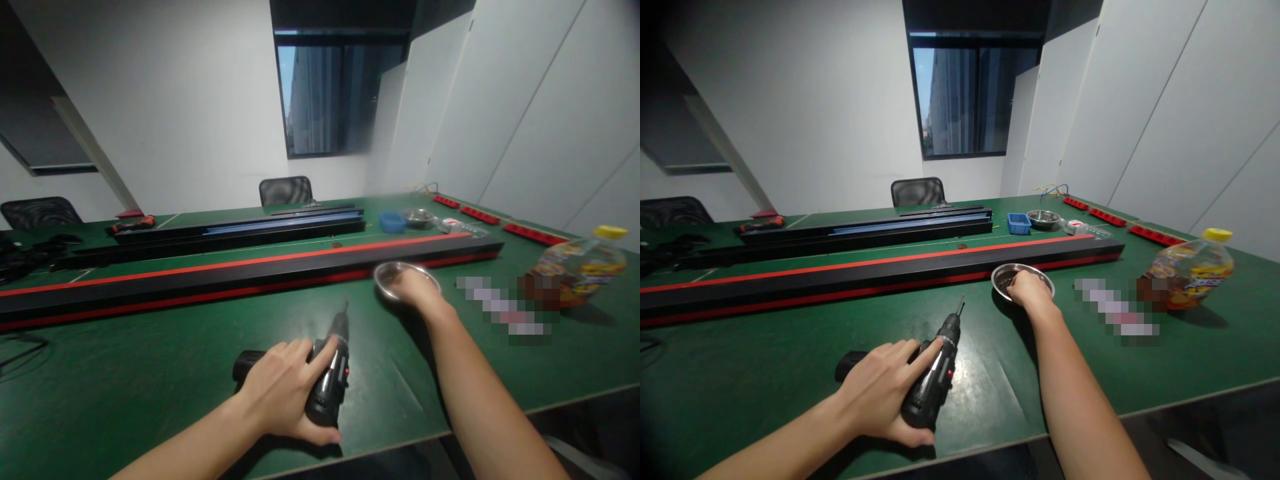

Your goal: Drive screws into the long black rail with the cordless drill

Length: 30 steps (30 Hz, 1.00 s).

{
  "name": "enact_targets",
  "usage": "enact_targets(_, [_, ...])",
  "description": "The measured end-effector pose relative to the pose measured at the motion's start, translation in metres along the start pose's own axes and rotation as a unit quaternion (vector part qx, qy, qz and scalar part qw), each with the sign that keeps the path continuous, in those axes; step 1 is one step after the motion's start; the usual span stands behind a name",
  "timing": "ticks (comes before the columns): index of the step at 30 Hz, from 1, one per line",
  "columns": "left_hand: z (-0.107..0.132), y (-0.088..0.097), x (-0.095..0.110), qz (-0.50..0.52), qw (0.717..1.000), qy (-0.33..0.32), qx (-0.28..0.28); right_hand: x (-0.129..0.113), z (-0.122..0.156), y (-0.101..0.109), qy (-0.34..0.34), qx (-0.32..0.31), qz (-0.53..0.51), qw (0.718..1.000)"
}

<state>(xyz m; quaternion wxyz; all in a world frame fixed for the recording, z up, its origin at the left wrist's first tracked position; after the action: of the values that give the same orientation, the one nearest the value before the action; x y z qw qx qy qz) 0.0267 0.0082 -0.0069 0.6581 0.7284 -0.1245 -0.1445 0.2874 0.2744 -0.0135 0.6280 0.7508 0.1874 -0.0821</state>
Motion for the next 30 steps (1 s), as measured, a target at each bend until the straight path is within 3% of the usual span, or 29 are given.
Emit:
enact_targets(4, [0.0,0.0,0.0,0.004,1.0,0.006,-0.002,-0.009,0.006,0.015,-0.031,-0.04,0.031,0.998])
enact_targets(9, [0.0,0.001,0.0,0.005,1.0,0.005,0.002,-0.026,0.015,0.032,-0.036,-0.014,0.013,0.999])
enact_targets(12, [-0.001,0.0,0.0,0.002,1.0,0.006,-0.001,-0.044,0.019,0.034,0.042,0.06,-0.05,0.996])
enact_targets(15, [-0.001,0.001,0.0,-0.001,1.0,0.008,-0.002,-0.069,0.029,0.024,0.152,0.112,-0.164,0.968])
enact_targets(19, [-0.001,0.002,0.001,0.0,1.0,0.01,-0.006,-0.094,0.043,-0.002,0.198,0.052,-0.248,0.947])
enact_targets(23, [0.0,0.003,0.001,0.002,1.0,0.008,-0.005,-0.097,0.045,-0.024,0.156,-0.008,-0.236,0.959])
enact_targets(30, [0.0,0.002,0.001,0.001,1.0,0.008,0.0,-0.095,0.044,-0.03,0.101,-0.086,-0.226,0.965])
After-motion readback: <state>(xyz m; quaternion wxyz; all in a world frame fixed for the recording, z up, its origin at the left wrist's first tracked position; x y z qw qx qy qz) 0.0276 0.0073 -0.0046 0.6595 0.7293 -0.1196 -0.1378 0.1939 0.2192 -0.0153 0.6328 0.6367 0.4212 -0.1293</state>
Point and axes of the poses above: each hand's wrist, its own z-axis away from the middle knuckle, its own y-axis out of the back of the hand, x = y × z, the point moved 2 cm from there along -z, towards the middle knuckle, and after that the axes turned 4 degrees about y, right-handed, at the moved point
